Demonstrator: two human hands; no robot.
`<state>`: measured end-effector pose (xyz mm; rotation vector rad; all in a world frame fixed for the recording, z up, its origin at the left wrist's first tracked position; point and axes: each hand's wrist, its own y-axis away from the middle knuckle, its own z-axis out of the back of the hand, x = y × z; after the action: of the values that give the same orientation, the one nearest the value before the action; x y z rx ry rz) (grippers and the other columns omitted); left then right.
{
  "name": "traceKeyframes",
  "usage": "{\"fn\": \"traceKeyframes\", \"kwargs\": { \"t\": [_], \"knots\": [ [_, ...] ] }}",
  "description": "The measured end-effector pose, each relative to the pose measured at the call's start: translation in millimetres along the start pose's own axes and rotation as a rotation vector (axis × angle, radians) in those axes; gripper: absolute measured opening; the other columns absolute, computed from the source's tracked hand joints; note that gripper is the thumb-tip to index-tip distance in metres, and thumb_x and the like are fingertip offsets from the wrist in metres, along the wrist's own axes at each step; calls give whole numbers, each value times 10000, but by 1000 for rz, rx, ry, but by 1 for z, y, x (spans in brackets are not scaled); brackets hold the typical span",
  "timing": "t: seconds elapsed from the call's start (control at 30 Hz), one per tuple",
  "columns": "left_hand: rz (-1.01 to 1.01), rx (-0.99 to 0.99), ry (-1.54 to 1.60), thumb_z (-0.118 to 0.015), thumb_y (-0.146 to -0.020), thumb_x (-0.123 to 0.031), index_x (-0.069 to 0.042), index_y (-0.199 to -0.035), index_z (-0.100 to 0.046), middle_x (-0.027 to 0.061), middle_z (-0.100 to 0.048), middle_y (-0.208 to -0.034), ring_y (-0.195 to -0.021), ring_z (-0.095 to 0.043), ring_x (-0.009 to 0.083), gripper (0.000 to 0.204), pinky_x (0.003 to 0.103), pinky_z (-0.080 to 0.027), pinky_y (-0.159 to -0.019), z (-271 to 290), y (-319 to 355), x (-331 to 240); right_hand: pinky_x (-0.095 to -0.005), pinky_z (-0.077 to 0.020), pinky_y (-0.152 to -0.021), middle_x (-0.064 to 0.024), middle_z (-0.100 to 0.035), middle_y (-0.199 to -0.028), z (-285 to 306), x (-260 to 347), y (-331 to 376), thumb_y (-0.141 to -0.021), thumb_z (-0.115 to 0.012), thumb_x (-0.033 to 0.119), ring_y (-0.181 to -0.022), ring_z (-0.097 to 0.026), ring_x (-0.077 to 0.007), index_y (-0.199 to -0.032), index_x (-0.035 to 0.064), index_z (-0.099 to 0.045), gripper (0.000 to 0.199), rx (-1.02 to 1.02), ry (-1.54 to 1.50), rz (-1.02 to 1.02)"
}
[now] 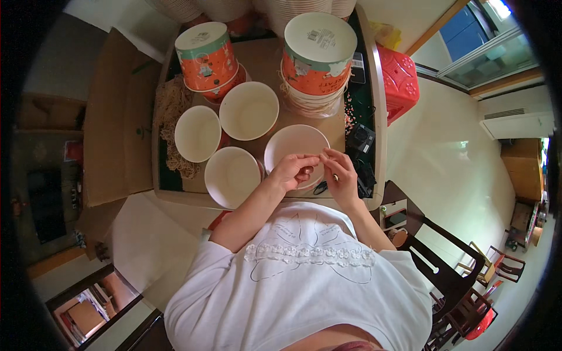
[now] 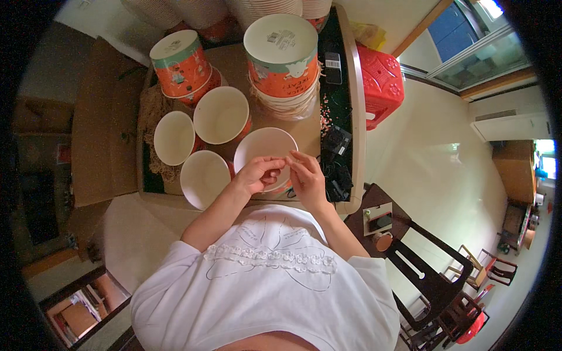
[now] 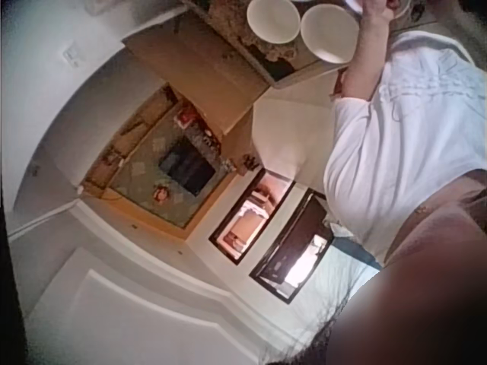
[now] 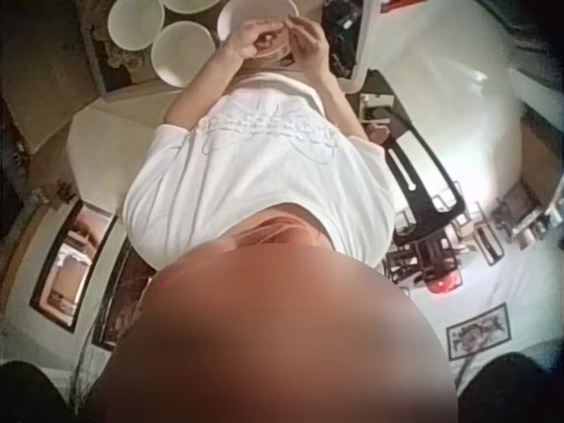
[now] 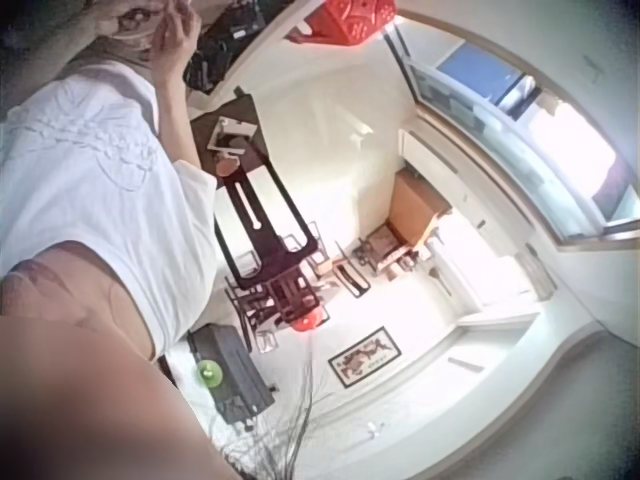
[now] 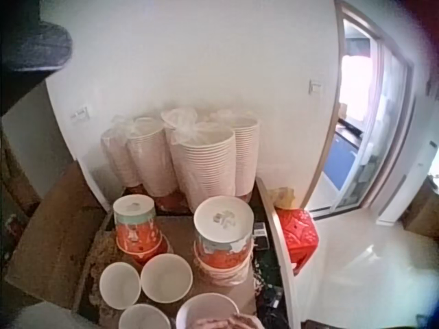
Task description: Manually filling paper bowls with materials and stacking them.
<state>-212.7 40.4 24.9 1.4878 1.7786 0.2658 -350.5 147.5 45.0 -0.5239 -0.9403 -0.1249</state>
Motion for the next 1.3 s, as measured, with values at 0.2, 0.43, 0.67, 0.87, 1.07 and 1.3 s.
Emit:
{"fn": "traceKeyframes", "kwargs": {
  "t": [0.2, 0.43, 0.67, 0.87, 1.07, 1.3],
  "knots": [
    [-244, -149, -374, -627, -851, -108, -45, -914, -666, -37, -585, -714, -580, -474, 29, 97, 165, -353, -497, -13, 7, 5, -275, -457, -779, -97, -584, -944, 9, -2, -6, -801, -630, -13, -879, -570, -180, -954, 21, -664, 160, 91, -162, -257],
    [-622, -219, -839, -609, -872, -132, -23, -938, -673, -1, -651, -794, -603, -508, 30, 142, 175, -409, -539, -13, 7, 11, -237, -420, -659, -42, -564, -794, 2, -9, -7, -756, -684, 8, -739, -521, -127, -819, 24, -645, 76, 88, -268, -345],
    [-425, -193, -630, -562, -902, -122, -23, -955, -677, 2, -666, -798, -566, -481, 16, 161, 168, -381, -492, -17, 14, 3, -243, -415, -639, -33, -535, -744, -1, -4, -12, -726, -700, 2, -704, -510, -133, -781, 24, -598, 119, 66, -216, -273],
    [-365, -213, -625, -580, -889, -105, -15, -960, -676, 10, -672, -800, -546, -472, 18, 149, 170, -374, -476, -18, 15, 2, -251, -431, -635, -43, -544, -758, -3, -5, -12, -728, -697, 3, -695, -513, -139, -784, 22, -600, 113, 50, -211, -258],
    [-425, -255, -771, -605, -869, -85, -4, -930, -683, 12, -674, -775, -556, -485, 30, 129, 178, -396, -491, -23, 19, 0, -260, -449, -597, -53, -556, -792, 4, 1, -18, -741, -682, 16, -699, -541, -147, -791, 34, -607, 92, 97, -136, -214],
    [-521, -264, -876, -599, -867, -90, -8, -899, -668, 13, -663, -765, -573, -521, 40, 112, 184, -415, -503, -16, 15, 2, -276, -450, -567, -69, -555, -844, 7, 6, -20, -753, -672, 44, -674, -540, -181, -848, 49, -613, 112, 184, -9, -130]
  ]
}}
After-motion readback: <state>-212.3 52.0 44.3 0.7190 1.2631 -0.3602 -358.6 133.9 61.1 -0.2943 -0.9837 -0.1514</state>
